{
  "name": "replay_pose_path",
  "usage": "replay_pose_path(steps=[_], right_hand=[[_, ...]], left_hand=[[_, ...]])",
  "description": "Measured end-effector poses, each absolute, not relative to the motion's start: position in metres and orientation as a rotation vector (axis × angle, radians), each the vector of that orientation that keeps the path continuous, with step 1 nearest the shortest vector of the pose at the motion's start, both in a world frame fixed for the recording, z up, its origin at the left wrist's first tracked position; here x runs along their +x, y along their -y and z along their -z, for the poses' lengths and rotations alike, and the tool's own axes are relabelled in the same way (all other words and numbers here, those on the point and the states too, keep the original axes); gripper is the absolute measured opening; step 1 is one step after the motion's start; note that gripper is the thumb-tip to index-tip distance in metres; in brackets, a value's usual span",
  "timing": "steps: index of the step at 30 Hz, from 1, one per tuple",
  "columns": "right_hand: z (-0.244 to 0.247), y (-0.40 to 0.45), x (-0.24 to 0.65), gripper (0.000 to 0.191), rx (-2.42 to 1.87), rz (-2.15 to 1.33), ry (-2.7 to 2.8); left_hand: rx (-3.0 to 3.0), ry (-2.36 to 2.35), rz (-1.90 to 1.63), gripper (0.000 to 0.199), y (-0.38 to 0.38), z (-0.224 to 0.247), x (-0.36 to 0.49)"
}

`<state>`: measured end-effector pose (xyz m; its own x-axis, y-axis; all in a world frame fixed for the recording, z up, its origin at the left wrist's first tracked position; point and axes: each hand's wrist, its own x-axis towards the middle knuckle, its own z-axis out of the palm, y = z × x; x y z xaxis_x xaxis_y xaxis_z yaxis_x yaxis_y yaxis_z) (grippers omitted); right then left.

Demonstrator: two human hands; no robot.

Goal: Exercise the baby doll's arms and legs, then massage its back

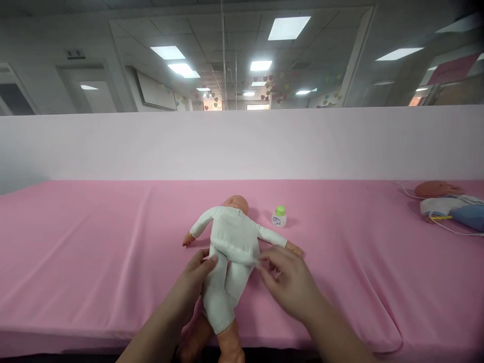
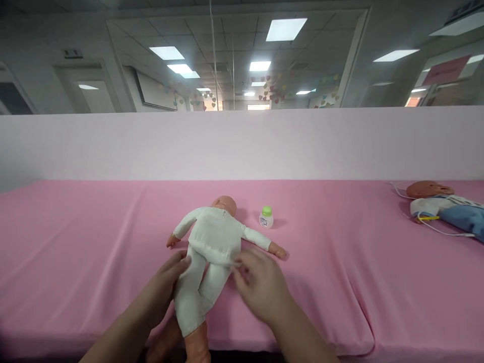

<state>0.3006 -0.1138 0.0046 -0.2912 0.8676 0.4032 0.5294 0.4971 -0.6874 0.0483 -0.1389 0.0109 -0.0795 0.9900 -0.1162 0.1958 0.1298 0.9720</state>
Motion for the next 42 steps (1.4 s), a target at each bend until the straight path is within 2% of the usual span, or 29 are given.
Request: replay_pose_path(steps=[2, 5, 8, 10, 15, 24, 27, 31, 33, 36, 38, 42], right_hand=[[-0.002, 0.137, 0.289, 0.034, -0.968, -0.696, 2.088], [0.005, 0.153, 0.274, 0.066, -0.893, -0.714, 2.235], [0.014, 0.154, 0.263, 0.079, -0.949, -0.585, 2.379], [0.019, 0.151, 0.258, 0.071, -1.023, -0.462, 2.465], [0.02, 0.14, 0.261, 0.047, -1.102, -0.315, 2.529], [0.005, 0.135, 0.293, 0.052, -0.997, -0.494, 2.482], [0.0, 0.14, 0.292, 0.058, -0.994, -0.534, 2.478], [0.001, 0.146, 0.294, 0.068, -0.982, -0.592, 2.401], [0.004, 0.144, 0.296, 0.064, -0.982, -0.594, 2.271], [0.005, 0.132, 0.295, 0.043, -1.048, -0.526, 2.09], [0.005, 0.122, 0.291, 0.035, -1.122, -0.45, 2.063], [0.007, 0.109, 0.28, 0.04, -1.224, -0.433, 2.15]], left_hand=[[1.148, -1.365, -1.057, 0.052, 0.15, -0.012, 0.055], [1.129, -1.348, -1.085, 0.052, 0.157, -0.009, 0.063], [1.068, -1.306, -1.125, 0.043, 0.155, -0.007, 0.067], [1.016, -1.264, -1.149, 0.039, 0.152, -0.008, 0.066], [0.954, -1.245, -1.18, 0.044, 0.143, -0.013, 0.052], [1.182, -1.438, -0.951, 0.033, 0.143, -0.008, 0.037], [1.399, -1.593, -0.866, 0.033, 0.147, -0.008, 0.039], [1.661, -1.776, -0.724, 0.023, 0.145, -0.016, 0.036], [1.76, -1.882, -0.766, 0.029, 0.14, -0.019, 0.032], [1.925, -2.004, -0.984, 0.045, 0.131, -0.017, 0.029], [2.119, -1.965, -1.067, 0.047, 0.124, -0.011, 0.03], [2.458, -1.813, -0.863, 0.041, 0.115, 0.003, 0.036]])
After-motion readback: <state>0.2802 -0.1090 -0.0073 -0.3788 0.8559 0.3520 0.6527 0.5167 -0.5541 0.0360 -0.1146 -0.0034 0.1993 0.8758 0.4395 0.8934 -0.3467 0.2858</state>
